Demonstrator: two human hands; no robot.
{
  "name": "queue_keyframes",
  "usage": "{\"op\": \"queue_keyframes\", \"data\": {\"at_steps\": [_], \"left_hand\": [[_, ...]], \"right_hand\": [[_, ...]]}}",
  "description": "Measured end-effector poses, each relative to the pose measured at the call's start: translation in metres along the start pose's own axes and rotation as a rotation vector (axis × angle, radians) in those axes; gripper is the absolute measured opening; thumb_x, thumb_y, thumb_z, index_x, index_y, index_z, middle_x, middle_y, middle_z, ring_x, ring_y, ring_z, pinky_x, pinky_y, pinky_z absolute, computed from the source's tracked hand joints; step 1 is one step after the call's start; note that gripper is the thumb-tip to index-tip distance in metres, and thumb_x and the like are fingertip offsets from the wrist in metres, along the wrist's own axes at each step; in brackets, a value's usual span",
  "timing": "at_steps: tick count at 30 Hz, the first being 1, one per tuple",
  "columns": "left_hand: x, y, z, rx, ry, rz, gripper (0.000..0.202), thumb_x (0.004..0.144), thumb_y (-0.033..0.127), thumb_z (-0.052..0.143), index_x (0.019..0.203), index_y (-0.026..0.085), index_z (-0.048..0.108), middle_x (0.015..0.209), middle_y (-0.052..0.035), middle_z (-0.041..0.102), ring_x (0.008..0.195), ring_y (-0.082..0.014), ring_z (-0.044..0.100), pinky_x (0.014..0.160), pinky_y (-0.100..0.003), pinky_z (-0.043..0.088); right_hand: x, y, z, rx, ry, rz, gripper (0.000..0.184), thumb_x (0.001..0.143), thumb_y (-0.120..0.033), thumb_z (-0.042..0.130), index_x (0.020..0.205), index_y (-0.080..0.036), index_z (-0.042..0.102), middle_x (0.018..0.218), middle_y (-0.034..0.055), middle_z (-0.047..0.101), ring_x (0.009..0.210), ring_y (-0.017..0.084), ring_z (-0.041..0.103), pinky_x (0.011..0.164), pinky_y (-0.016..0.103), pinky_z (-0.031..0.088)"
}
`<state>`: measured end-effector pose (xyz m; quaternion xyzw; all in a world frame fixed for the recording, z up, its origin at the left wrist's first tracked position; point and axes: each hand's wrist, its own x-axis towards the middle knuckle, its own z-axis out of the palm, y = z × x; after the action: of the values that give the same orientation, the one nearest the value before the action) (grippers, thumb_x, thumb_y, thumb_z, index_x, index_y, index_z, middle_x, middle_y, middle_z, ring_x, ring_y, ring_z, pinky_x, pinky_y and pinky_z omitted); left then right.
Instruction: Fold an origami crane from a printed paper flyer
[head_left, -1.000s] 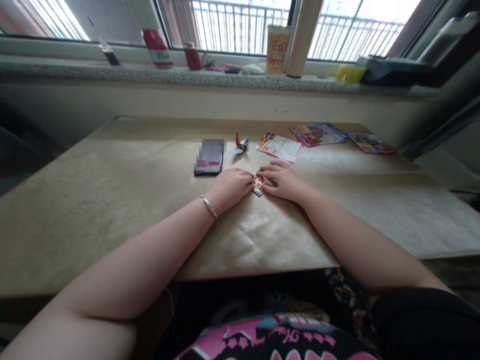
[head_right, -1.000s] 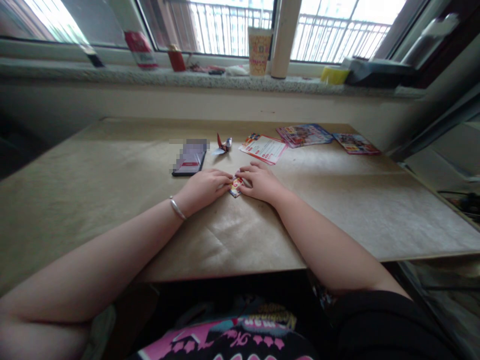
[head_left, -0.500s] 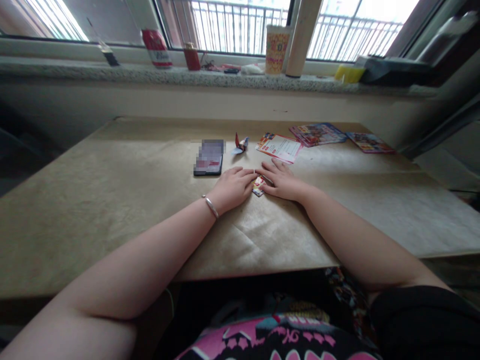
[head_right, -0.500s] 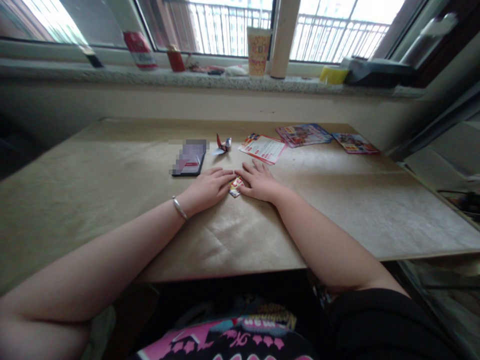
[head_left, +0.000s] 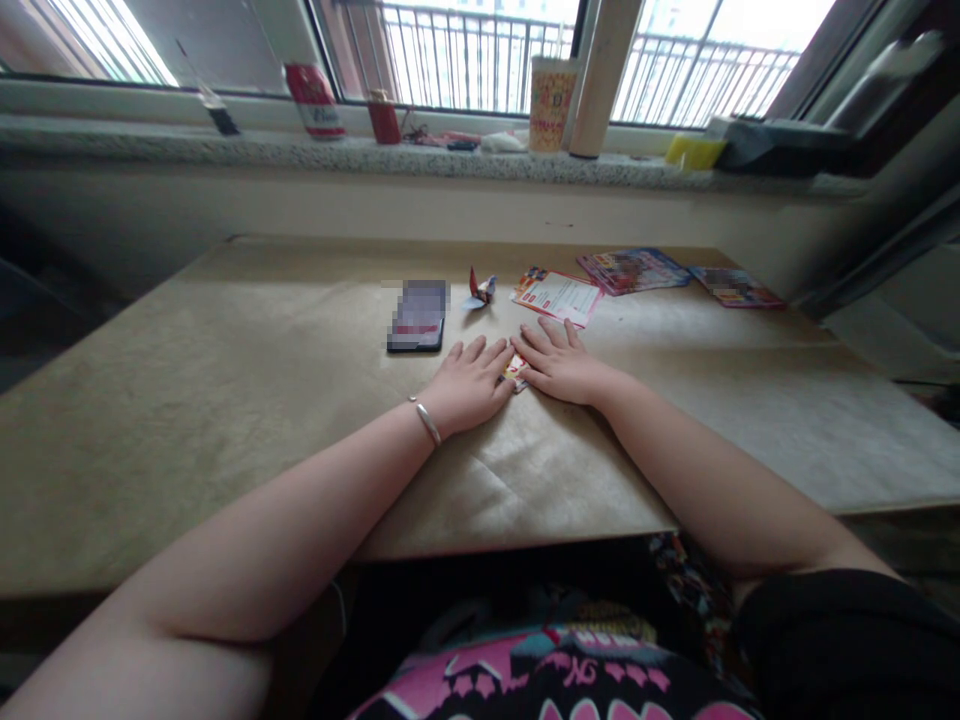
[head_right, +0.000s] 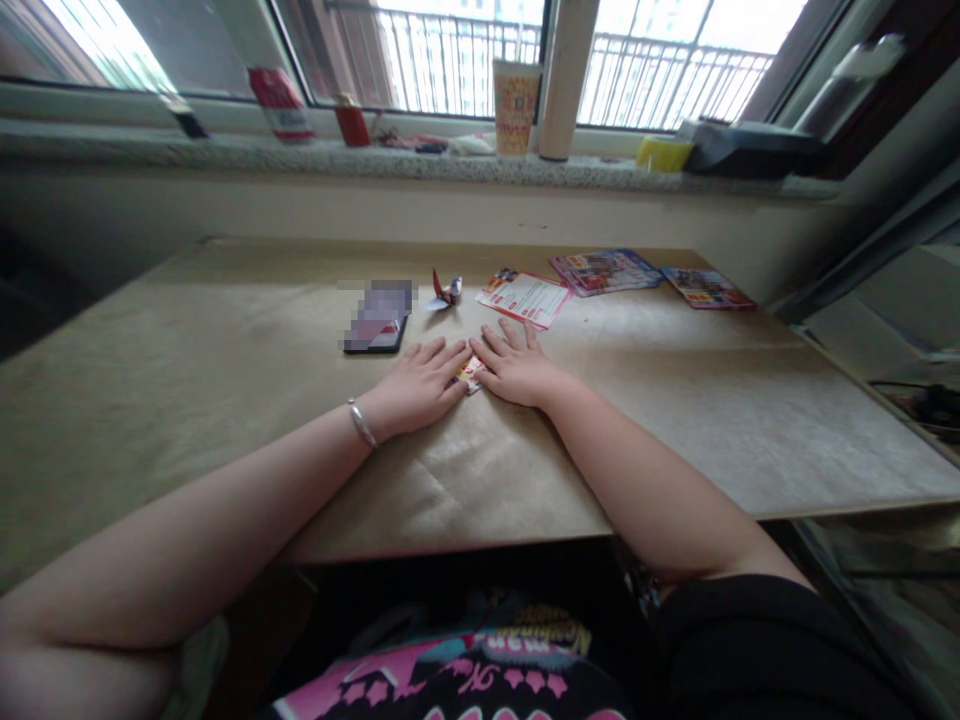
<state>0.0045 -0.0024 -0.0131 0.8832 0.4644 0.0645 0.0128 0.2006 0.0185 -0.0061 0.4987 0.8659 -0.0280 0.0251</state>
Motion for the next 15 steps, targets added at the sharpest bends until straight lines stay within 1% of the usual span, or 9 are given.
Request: {"op": "queue_keyframes", "data": {"at_steps": [3,6,9,12,15], "left_hand": [[0.0008,-0.0004,0.0004,0.001,-0.061,-0.012,0.060,0.099,0.045,0.030,0.153,0.019,0.027,0.159,-0.0079,0.027,0.147,-0.0341,0.022,0.118,-0.057,0.019],[0.0017,-0.0007,-0.0016,-0.001,-0.052,-0.007,0.060,0.099,0.044,0.029,0.153,0.017,0.028,0.159,-0.0085,0.028,0.147,-0.0335,0.021,0.119,-0.056,0.016],[0.0030,-0.0020,-0.0042,-0.009,-0.021,-0.019,0.053,0.101,0.039,0.024,0.149,0.022,0.036,0.156,-0.0052,0.035,0.145,-0.0337,0.026,0.117,-0.059,0.019],[0.0051,-0.0046,-0.0051,0.009,0.012,-0.031,0.047,0.101,0.038,0.028,0.143,0.028,0.046,0.153,-0.0031,0.041,0.141,-0.0351,0.034,0.114,-0.062,0.024],[0.0066,-0.0080,-0.0039,0.006,0.048,-0.023,0.044,0.099,0.039,0.035,0.140,0.030,0.049,0.150,-0.0042,0.045,0.137,-0.0325,0.040,0.112,-0.059,0.030]], "right_hand": [[0.0003,0.0004,0.0025,0.001,0.013,0.006,0.063,0.098,-0.049,0.027,0.155,-0.020,0.026,0.163,0.0089,0.017,0.150,0.033,0.003,0.118,0.060,-0.001],[0.0005,0.0014,0.0038,0.022,0.018,0.005,0.062,0.099,-0.048,0.027,0.155,-0.021,0.025,0.163,0.0087,0.017,0.150,0.034,0.004,0.118,0.061,0.001],[0.0000,0.0020,0.0018,0.064,0.009,0.006,0.059,0.100,-0.043,0.023,0.155,-0.022,0.024,0.163,0.0070,0.017,0.150,0.034,0.004,0.118,0.063,0.003],[-0.0006,0.0018,-0.0011,0.092,-0.012,0.014,0.057,0.100,-0.038,0.023,0.155,-0.022,0.025,0.163,0.0064,0.016,0.150,0.035,0.004,0.118,0.063,0.004],[-0.0007,0.0015,-0.0011,0.088,0.001,0.009,0.057,0.100,-0.037,0.024,0.154,-0.022,0.027,0.163,0.0066,0.017,0.150,0.035,0.005,0.118,0.063,0.006]]}}
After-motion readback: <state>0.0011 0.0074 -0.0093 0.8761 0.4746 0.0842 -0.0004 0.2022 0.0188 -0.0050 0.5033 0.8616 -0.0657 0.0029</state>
